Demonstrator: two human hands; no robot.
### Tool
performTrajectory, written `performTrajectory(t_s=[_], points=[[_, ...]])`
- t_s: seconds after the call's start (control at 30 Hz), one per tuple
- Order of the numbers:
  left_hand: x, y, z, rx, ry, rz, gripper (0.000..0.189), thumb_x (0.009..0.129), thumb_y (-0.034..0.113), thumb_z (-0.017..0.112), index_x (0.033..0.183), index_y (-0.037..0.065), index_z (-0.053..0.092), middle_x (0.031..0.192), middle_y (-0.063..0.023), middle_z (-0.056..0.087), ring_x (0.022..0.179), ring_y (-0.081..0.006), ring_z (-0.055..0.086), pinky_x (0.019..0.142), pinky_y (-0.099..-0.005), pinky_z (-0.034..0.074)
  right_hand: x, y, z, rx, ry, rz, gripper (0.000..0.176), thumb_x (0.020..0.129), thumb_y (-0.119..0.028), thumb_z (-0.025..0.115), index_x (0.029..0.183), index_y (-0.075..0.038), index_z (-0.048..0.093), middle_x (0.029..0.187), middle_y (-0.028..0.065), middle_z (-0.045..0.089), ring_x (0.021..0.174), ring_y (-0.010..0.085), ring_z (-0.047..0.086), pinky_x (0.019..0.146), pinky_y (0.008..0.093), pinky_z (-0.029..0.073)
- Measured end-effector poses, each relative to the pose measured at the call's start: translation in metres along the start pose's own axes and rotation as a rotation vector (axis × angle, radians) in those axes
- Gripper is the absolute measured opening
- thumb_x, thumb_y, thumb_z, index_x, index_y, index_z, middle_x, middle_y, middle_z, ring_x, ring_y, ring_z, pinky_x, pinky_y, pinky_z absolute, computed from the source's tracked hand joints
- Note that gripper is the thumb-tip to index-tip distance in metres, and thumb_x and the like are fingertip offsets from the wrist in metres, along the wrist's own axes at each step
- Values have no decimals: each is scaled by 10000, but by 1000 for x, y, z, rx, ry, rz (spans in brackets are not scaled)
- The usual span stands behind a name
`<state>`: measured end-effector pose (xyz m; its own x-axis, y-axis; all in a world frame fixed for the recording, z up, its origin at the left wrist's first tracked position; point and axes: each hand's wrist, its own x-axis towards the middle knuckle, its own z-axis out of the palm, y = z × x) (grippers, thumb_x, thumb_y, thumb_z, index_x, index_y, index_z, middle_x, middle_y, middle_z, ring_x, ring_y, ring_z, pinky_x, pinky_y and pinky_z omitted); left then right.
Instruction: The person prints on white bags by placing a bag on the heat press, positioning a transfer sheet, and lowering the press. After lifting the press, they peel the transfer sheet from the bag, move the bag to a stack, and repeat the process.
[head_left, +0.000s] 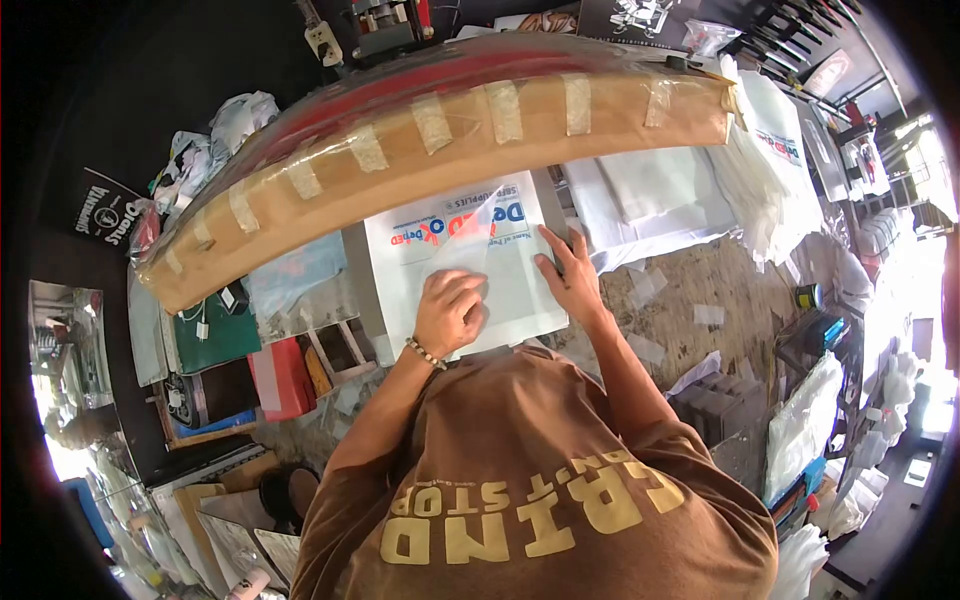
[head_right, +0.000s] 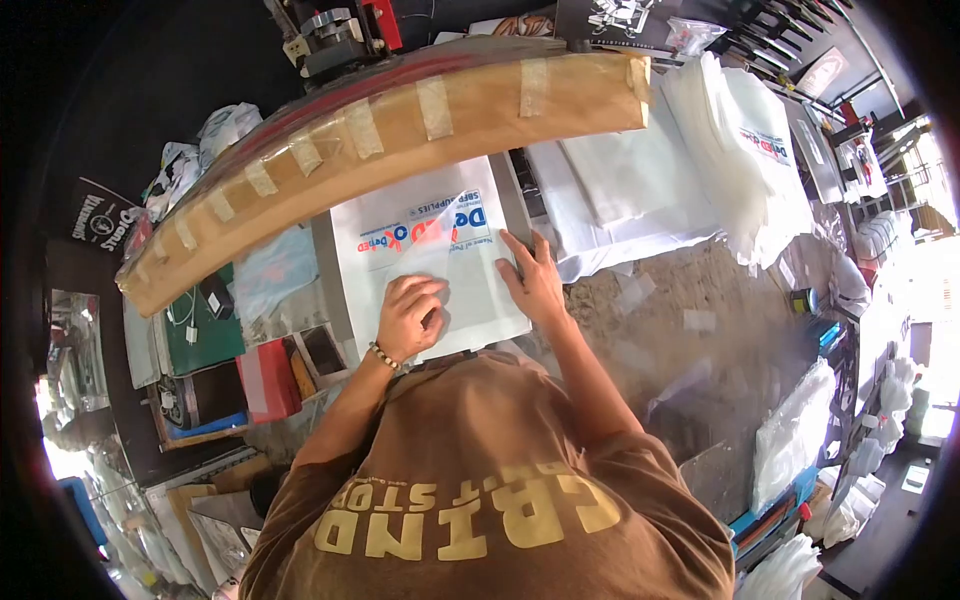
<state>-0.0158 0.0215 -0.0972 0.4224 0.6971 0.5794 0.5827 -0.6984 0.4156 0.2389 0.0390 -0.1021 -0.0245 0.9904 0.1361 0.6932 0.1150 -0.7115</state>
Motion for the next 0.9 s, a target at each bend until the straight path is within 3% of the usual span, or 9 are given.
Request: performTrajectory(t_s=[0.3,0.47,0.57,0.67,0.7,0.77,0.8,0.87,0.9], points=[[-7,10,5,-109,-71,-5,173,634,22,658,786,69,590,1050,-37,683,1007,-278,617,914,-440,469,-1,-4,-1,-6,-2,7,497,951,-298,639,1433,-240,530,1444,310,401,1235,492,514,1000,501,470],[4,23,-2,-255,-168,-5,139,646,19,656,743,66,568,921,-76,686,901,-296,636,845,-418,497,3,0,-1,48,-7,-17,493,958,-269,626,1434,-192,524,1427,277,434,1255,485,492,1025,496,447],[11,41,3,-400,-381,-78,116,667,39,654,752,50,575,834,-103,664,821,-319,627,782,-416,512,7,24,-1,121,22,-34,514,1017,-379,523,1466,-130,485,1469,227,444,1318,427,471,1070,470,416],[27,89,28,-612,-669,-114,120,717,95,661,785,21,594,804,-142,650,789,-366,628,742,-432,513,13,41,-26,838,-36,382,776,1025,-650,232,1512,-75,418,1563,150,383,1377,328,428,1138,478,339],[38,114,35,-762,-923,-100,210,757,150,696,912,15,653,882,-179,684,864,-371,666,789,-428,527,15,50,-44,884,18,374,791,1004,-681,291,1501,-83,435,1532,165,425,1360,345,452,1135,504,333],[71,150,20,-1116,-1090,82,367,786,213,734,1089,17,669,1021,-208,704,1006,-347,679,874,-411,530,15,88,-87,789,-1,468,725,1008,-621,410,1463,-62,480,1422,173,551,1249,330,564,1043,442,433],[89,154,-1,-1088,-1027,122,475,805,239,750,1213,19,642,1162,-214,686,1108,-321,658,953,-403,516,9,86,-111,624,35,540,654,1012,-539,501,1424,-32,521,1354,163,607,1190,285,606,980,411,473],[99,121,-10,-1029,-753,9,485,809,228,761,1227,15,639,1187,-194,680,1137,-316,642,978,-405,507,-13,104,-136,294,132,403,509,977,-353,650,1319,21,601,1179,143,700,1089,202,650,946,344,492],[102,85,-18,-780,-677,-131,495,824,261,764,1251,45,634,1152,-182,689,1115,-321,649,983,-402,507,-22,107,-141,229,172,378,440,962,-272,676,1277,31,627,1081,140,731,1004,203,684,891,312,519]])
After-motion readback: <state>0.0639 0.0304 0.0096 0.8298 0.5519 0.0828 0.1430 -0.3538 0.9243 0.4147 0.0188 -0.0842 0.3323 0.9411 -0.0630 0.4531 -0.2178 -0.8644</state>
